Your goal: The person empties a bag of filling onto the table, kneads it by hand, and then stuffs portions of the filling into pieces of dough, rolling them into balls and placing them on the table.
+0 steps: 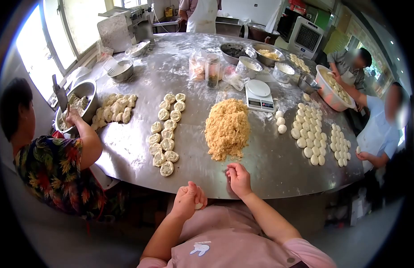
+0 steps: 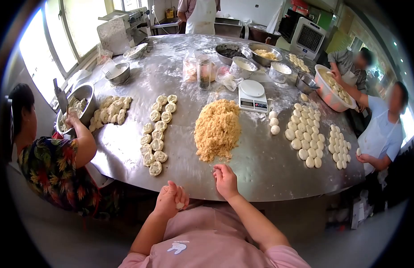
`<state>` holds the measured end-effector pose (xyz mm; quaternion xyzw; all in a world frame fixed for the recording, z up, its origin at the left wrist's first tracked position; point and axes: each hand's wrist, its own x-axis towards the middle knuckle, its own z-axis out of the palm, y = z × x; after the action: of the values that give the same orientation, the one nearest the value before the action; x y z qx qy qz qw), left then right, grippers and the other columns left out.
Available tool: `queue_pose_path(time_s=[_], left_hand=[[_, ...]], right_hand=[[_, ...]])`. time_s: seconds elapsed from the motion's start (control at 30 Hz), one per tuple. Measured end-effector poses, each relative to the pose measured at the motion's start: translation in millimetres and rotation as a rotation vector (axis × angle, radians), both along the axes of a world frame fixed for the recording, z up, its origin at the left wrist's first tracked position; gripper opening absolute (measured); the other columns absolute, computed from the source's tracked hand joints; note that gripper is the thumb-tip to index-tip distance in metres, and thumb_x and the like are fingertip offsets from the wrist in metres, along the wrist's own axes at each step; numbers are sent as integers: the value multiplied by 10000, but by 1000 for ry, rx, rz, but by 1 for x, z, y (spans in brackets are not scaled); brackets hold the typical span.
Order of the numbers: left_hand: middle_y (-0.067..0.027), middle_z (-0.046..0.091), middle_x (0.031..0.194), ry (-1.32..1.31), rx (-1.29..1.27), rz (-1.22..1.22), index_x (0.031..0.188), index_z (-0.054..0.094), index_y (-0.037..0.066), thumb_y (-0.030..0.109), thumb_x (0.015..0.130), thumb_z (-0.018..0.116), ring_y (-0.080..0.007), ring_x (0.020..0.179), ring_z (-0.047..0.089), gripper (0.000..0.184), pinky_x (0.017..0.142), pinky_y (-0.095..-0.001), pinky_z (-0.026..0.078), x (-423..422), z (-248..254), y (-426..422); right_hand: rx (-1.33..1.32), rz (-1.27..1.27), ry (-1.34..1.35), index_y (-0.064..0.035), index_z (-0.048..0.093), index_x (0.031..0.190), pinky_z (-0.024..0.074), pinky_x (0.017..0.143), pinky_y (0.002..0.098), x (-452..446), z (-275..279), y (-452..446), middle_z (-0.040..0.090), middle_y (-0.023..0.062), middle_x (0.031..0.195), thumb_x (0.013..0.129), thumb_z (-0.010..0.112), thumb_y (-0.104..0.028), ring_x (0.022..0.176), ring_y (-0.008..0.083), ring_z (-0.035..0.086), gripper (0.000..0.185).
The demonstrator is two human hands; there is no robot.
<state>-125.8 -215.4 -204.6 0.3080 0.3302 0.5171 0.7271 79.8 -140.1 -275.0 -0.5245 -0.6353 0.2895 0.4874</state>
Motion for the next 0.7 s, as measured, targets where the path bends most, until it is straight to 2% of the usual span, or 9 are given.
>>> queue_pose_path(time_s=[0.13, 0.2, 0.3, 0.4, 0.5, 0.53, 0.63, 0.7], left_hand=[[-72, 441, 574, 9, -145, 50, 541, 377, 76, 559, 961, 411, -224, 566, 525, 641, 474, -343, 420, 0, 1, -6], [-72, 444, 580, 6, -189, 84, 537, 368, 81, 563, 960, 410, -228, 569, 530, 642, 464, -348, 411, 3, 1, -9], [-76, 501, 689, -122, -204, 67, 615, 435, 77, 543, 976, 402, -248, 717, 587, 591, 598, -368, 492, 0, -10, -8], [-106, 603, 915, -414, -252, 129, 862, 579, 85, 553, 970, 400, -274, 989, 595, 513, 845, -393, 512, 9, 3, -6], [-132, 596, 1168, -405, -188, 48, 1184, 546, 88, 412, 1000, 439, -306, 1212, 505, 388, 1018, -419, 436, 6, 9, -6], [-131, 576, 1256, -355, -136, 41, 1304, 482, 104, 266, 996, 479, -314, 1222, 518, 348, 1004, -411, 455, 4, 2, -7], [-113, 592, 1210, -212, -148, 76, 1295, 488, 113, 237, 977, 529, -285, 1102, 588, 344, 939, -402, 500, 6, 11, -13], [-94, 601, 1144, -240, -191, 36, 1269, 502, 114, 262, 970, 546, -258, 990, 615, 336, 863, -381, 523, -1, 1, -14]], right_hand=[[152, -22, -145, -53, 607, 952, 509, 598, 319, -7, 3, -3, 625, 100, 782, 933, 592, -119, 628, 238, 619, 70], [121, -21, -171, -51, 605, 946, 508, 593, 326, -9, 5, -4, 624, 102, 778, 924, 611, -143, 624, 239, 618, 94], [138, 3, -165, -51, 604, 934, 506, 582, 336, -10, 9, -5, 626, 103, 776, 903, 649, -193, 633, 243, 620, 152], [180, 8, -184, -52, 605, 935, 507, 580, 337, -11, 7, -4, 626, 103, 778, 896, 658, -202, 646, 244, 626, 164], [176, 0, -191, -54, 607, 937, 508, 583, 342, -11, 7, -6, 627, 103, 782, 893, 662, -204, 657, 245, 630, 166], [175, -10, -194, -55, 607, 938, 509, 585, 343, -11, 8, -6, 628, 103, 785, 892, 663, -203, 659, 245, 631, 165], [164, -11, -203, -54, 608, 941, 509, 589, 345, -11, 8, -6, 629, 105, 789, 891, 662, -200, 661, 247, 632, 163], [169, -10, -204, -54, 609, 941, 509, 590, 345, -11, 7, -6, 629, 106, 788, 891, 661, -197, 659, 248, 631, 160]])
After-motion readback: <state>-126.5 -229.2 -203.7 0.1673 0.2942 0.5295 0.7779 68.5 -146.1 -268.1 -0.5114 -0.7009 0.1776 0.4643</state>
